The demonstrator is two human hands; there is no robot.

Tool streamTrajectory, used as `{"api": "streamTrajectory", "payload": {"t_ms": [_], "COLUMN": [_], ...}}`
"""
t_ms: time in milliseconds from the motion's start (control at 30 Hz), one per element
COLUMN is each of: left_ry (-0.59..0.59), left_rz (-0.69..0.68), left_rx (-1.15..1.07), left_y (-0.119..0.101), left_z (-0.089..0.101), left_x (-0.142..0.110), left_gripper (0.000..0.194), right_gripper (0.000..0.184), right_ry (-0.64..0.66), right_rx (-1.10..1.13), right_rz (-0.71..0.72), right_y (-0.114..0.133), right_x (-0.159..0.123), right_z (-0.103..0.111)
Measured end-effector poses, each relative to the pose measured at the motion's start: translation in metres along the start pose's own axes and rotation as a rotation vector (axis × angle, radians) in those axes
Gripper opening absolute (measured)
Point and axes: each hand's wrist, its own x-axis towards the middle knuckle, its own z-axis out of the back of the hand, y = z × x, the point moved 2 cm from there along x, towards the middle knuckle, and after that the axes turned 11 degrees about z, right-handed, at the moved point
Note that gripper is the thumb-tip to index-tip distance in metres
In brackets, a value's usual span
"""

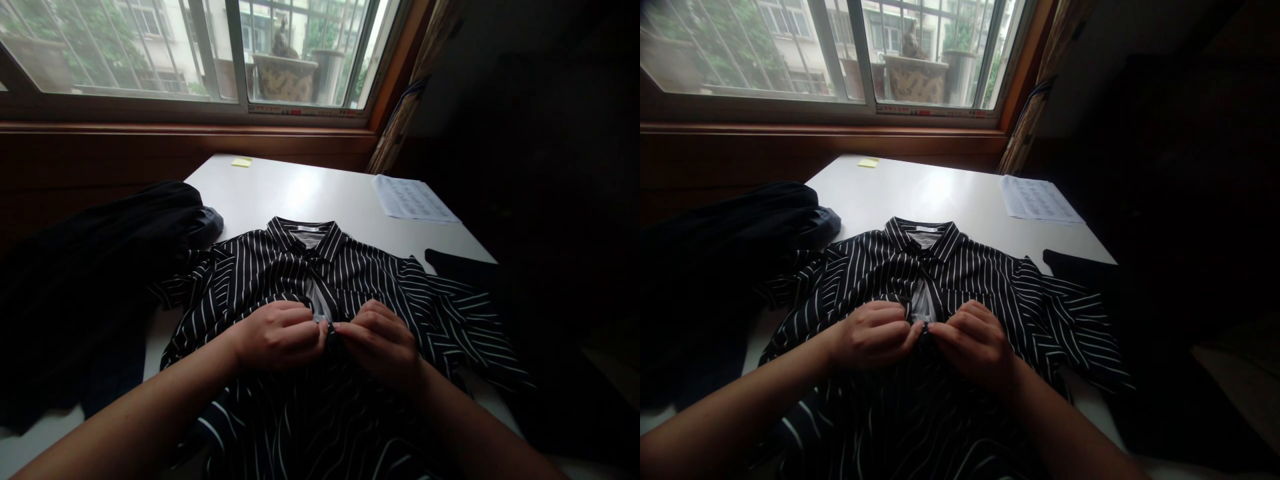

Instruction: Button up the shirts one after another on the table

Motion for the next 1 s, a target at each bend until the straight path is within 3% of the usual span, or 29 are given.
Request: {"api": "streamTrajectory", "payload": {"t_ms": [733, 1000], "left_ry": [-0.078, -0.19], "left_rz": [-0.014, 0.019], "left_rx": [0.168, 0.194], "left_y": [-0.0017, -0.0057], "left_z": [0.0017, 0.002], "left_x": [-0.0016, -0.0024], "left_gripper": [0.015, 0.017], "right_gripper": [0.038, 0.04], "right_ry": [0.008, 0.023], "right_rx": [-0.018, -0.057], "right_rz": [-0.022, -0.001], "right_y": [0.0003, 0.0023], "right_x": [-0.0009, -0.001], "right_z": [-0.0041, -0.0033]}}
